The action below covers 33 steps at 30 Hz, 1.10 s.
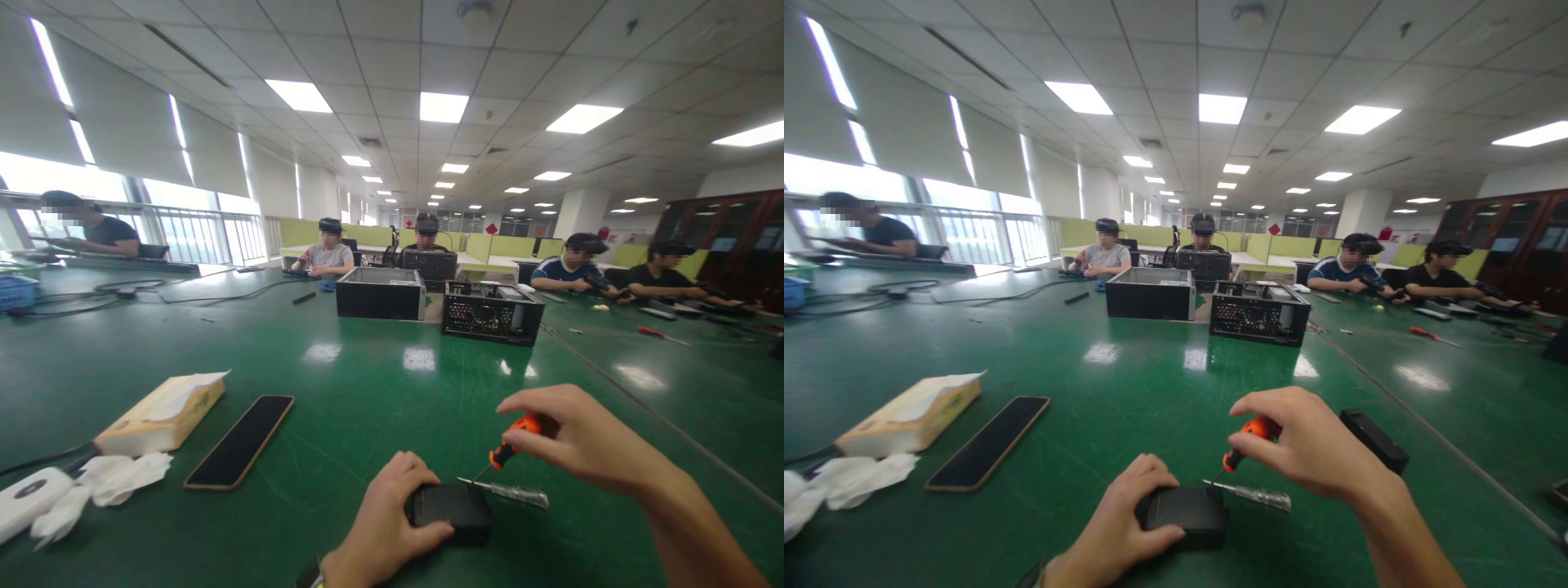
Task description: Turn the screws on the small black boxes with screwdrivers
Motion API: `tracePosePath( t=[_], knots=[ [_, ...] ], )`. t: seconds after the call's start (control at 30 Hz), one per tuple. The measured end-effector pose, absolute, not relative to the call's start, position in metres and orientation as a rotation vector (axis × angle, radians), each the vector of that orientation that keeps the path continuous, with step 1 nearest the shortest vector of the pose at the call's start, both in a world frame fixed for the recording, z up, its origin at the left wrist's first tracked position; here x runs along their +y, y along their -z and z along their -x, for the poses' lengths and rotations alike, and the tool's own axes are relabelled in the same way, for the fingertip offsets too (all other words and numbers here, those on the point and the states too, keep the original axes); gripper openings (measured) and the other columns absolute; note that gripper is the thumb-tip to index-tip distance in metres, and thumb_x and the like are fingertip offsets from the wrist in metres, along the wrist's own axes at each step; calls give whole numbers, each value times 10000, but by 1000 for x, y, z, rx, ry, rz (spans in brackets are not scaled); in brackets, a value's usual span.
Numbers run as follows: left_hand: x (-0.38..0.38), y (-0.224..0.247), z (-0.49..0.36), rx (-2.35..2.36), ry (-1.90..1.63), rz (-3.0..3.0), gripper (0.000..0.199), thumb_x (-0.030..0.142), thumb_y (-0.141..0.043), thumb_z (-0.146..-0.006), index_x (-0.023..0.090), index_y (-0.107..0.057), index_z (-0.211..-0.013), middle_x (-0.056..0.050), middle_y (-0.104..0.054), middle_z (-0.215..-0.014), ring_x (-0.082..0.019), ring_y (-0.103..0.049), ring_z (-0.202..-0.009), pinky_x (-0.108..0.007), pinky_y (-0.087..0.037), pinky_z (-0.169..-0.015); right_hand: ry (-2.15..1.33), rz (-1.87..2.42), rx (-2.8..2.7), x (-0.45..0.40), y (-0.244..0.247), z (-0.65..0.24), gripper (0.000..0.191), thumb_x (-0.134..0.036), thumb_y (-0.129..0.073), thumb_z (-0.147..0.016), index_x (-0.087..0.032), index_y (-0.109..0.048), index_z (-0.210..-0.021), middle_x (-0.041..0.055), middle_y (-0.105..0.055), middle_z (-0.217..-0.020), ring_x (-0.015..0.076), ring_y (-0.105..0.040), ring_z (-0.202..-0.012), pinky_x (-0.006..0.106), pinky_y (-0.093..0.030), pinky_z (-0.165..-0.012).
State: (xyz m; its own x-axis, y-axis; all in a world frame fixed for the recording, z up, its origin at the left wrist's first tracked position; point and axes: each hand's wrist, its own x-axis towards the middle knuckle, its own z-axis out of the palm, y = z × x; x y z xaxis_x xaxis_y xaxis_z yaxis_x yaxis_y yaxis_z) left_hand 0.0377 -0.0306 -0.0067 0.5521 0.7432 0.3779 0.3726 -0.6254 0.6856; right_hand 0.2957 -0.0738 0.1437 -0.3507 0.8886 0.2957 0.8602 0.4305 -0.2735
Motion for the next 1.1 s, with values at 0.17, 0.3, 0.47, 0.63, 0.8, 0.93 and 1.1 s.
tracePosePath(
  t=[0.17, 0.3, 0.47, 0.63, 0.8, 0.93, 1.1],
  knots=[
    [-31, 6, -38, 898, -891, -2240, 317, 255, -843, -686, 198, -695, -961, -37, -620, -960, -228, -569, -907, -305, -441, -799, -68, 1409, -2330, -72, -144, -297, 197, -283, -616, -880, -242, -678, -1062, 21, -704, -918, 167, -628, -745, 287, -472, -698],
    [-31, 6, -38, 900, -891, -2238, 318, 245, -844, -682, 198, -695, -959, -34, -617, -960, -225, -568, -910, -303, -440, -801, -93, 1467, -2284, -73, -145, -297, 187, -364, -657, -862, -247, -703, -1000, 9, -718, -850, 175, -643, -744, 286, -474, -689],
    [-32, 6, -38, 909, -887, -2235, 320, 217, -843, -678, 199, -695, -961, -33, -616, -956, -225, -568, -912, -300, -439, -800, -94, 1438, -2286, -72, -143, -297, 180, -316, -629, -878, -250, -690, -1033, 9, -718, -897, 163, -643, -738, 284, -478, -692],
    [-32, 7, -37, 907, -890, -2238, 323, 223, -840, -678, 204, -691, -964, -31, -617, -965, -225, -569, -916, -301, -441, -806, -67, 1452, -2300, -72, -143, -299, 166, -345, -646, -867, -246, -702, -988, 2, -713, -835, 162, -635, -714, 283, -465, -670],
    [-32, 7, -37, 908, -893, -2249, 312, 249, -832, -691, 204, -689, -964, -34, -621, -962, -226, -571, -913, -302, -445, -803, -104, 1461, -2296, -74, -144, -298, 175, -339, -654, -857, -242, -706, -992, 0, -715, -813, 159, -637, -696, 277, -469, -663],
    [-31, 7, -37, 906, -894, -2254, 307, 256, -824, -695, 205, -685, -964, -38, -626, -966, -228, -569, -912, -303, -450, -801, -102, 1419, -2282, -73, -146, -296, 177, -317, -650, -855, -233, -707, -999, 10, -721, -858, 157, -637, -716, 270, -474, -674],
    [-31, 7, -38, 918, -889, -2255, 311, 247, -830, -684, 203, -686, -955, -39, -626, -962, -232, -568, -911, -308, -451, -801, -141, 1420, -2310, -71, -147, -297, 133, -312, -642, -857, -214, -730, -872, 7, -709, -739, 149, -624, -645, 255, -451, -611]
  ],
)
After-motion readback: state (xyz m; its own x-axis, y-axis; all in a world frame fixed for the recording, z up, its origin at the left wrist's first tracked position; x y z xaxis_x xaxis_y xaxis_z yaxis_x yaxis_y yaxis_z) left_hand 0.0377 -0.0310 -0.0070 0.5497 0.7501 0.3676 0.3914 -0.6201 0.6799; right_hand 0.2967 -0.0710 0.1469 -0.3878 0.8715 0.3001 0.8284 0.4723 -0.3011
